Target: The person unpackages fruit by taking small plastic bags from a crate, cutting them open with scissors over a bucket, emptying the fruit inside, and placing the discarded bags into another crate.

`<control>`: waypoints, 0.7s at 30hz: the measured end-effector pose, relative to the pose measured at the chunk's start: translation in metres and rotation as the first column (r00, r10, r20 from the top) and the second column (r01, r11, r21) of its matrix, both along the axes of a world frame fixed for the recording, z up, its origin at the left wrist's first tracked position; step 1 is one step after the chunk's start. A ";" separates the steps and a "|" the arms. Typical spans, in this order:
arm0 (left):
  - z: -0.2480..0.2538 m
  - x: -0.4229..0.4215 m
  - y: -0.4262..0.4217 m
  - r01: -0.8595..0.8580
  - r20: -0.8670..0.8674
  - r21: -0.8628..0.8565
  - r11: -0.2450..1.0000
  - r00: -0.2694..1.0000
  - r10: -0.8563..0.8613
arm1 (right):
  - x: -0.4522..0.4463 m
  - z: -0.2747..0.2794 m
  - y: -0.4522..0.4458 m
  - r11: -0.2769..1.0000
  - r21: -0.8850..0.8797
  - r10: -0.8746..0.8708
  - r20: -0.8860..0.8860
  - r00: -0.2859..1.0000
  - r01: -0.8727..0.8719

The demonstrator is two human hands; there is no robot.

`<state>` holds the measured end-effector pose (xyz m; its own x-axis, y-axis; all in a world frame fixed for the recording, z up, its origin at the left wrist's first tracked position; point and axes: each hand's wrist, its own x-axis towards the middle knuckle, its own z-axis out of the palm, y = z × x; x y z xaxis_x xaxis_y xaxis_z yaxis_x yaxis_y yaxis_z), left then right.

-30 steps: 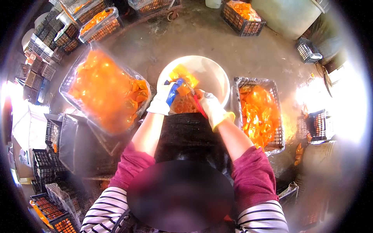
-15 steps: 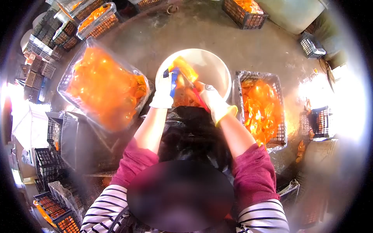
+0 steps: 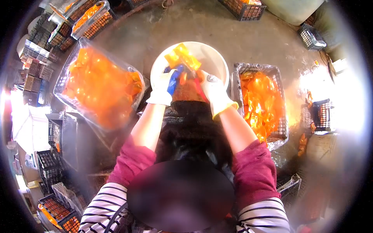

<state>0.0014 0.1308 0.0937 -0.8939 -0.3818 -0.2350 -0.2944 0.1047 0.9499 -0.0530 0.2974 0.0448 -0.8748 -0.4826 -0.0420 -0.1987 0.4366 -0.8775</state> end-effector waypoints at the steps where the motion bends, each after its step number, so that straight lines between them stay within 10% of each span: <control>1: -0.008 0.000 0.002 -0.058 -0.081 0.267 0.962 0.993 0.083 | 0.006 0.018 -0.003 0.999 0.044 -0.011 0.003 1.000 0.011; 5: -0.027 0.001 -0.009 -0.098 -0.324 -0.246 0.964 0.946 0.013 | 0.001 0.008 -0.002 0.997 0.066 -0.041 -0.005 0.999 0.042; 8: -0.008 0.024 -0.034 0.054 -0.301 0.176 0.983 0.954 0.001 | -0.011 -0.004 0.000 0.911 -0.360 -0.091 0.297 0.951 0.199; 11: 0.023 0.052 -0.058 -0.029 -0.612 -0.031 0.999 0.791 0.004 | -0.004 0.016 0.002 0.624 -0.647 -0.117 0.477 0.871 0.437; 12: 0.031 0.058 -0.067 -0.093 -0.566 0.011 0.996 0.820 0.083 | 0.000 0.035 0.017 0.709 -0.569 -0.155 0.450 0.880 0.416; 16: 0.009 0.077 -0.125 -0.286 -0.390 0.156 0.945 0.862 0.325 | -0.034 -0.035 0.082 0.119 -0.931 0.517 0.356 0.778 0.346; 21: -0.039 0.135 -0.218 -0.441 -0.082 -0.702 0.559 0.830 0.552 | -0.017 -0.011 0.071 0.086 -0.909 0.538 0.387 0.749 0.407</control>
<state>0.1364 -0.0873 0.0543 -0.4929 -0.8522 0.1755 -0.6150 0.4840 0.6225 -0.0705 0.3688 0.0342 -0.8298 -0.5477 0.1070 0.4877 -0.8049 -0.3380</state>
